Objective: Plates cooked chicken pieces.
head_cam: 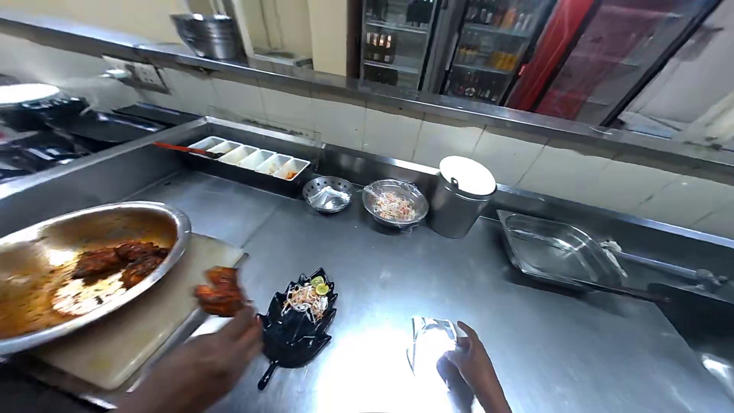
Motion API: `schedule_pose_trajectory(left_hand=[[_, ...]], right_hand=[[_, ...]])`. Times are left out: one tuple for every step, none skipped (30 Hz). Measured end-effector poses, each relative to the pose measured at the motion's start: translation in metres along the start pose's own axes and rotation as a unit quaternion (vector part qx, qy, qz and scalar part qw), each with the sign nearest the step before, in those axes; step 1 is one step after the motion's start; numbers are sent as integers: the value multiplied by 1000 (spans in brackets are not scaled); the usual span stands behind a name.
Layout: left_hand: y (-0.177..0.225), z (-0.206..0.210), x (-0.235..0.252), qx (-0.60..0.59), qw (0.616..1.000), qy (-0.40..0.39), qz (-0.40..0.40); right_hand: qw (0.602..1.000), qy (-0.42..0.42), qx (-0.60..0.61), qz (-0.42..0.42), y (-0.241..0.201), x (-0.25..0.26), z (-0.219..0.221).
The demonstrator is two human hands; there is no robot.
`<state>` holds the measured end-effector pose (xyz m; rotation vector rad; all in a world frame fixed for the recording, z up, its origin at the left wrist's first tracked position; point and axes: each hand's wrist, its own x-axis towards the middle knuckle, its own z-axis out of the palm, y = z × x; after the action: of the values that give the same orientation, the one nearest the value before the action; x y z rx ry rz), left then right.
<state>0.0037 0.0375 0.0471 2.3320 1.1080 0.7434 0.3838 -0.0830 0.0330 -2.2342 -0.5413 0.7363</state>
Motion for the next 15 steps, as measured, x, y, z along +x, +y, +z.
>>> schedule_pose_trajectory(left_hand=[[9,-16,22,37,998,-17,39],[32,-48,53,105,984,-134,60],[49,-64,79,151,959,-221,90],[54,-61,91,168,946,-249,123],[51,-45,94,170,944,-232,164],[45,-27,93,170,942,-217,194],[41,-12,93,173,937,-221,206],[38,2,93,182,932,-238,207],[35,14,93,197,923,-260,204],[31,24,92,222,910,-279,211],[27,34,92,250,896,-292,222],[22,42,92,277,881,-297,241],[17,48,91,302,868,-294,262],[15,51,92,308,862,-296,272],[15,51,94,297,866,-299,269]], right_hand=[[1000,4,28,-4,3,-5,2],[999,9,47,-4,5,-9,5],[998,13,53,-11,8,-12,7],[998,18,49,-21,11,-15,10],[998,28,41,-39,13,-17,13],[997,42,25,-64,13,-20,17],[994,55,6,-91,13,-23,21],[992,63,-12,-113,12,-25,25],[990,62,-29,-126,12,-25,27],[989,53,-47,-131,13,-25,29],[989,42,-63,-129,12,-25,30],[989,35,-78,-124,10,-25,29],[989,26,-91,-117,7,-24,28],[989,17,-102,-110,5,-23,26],[989,6,-106,-103,4,-22,24]])
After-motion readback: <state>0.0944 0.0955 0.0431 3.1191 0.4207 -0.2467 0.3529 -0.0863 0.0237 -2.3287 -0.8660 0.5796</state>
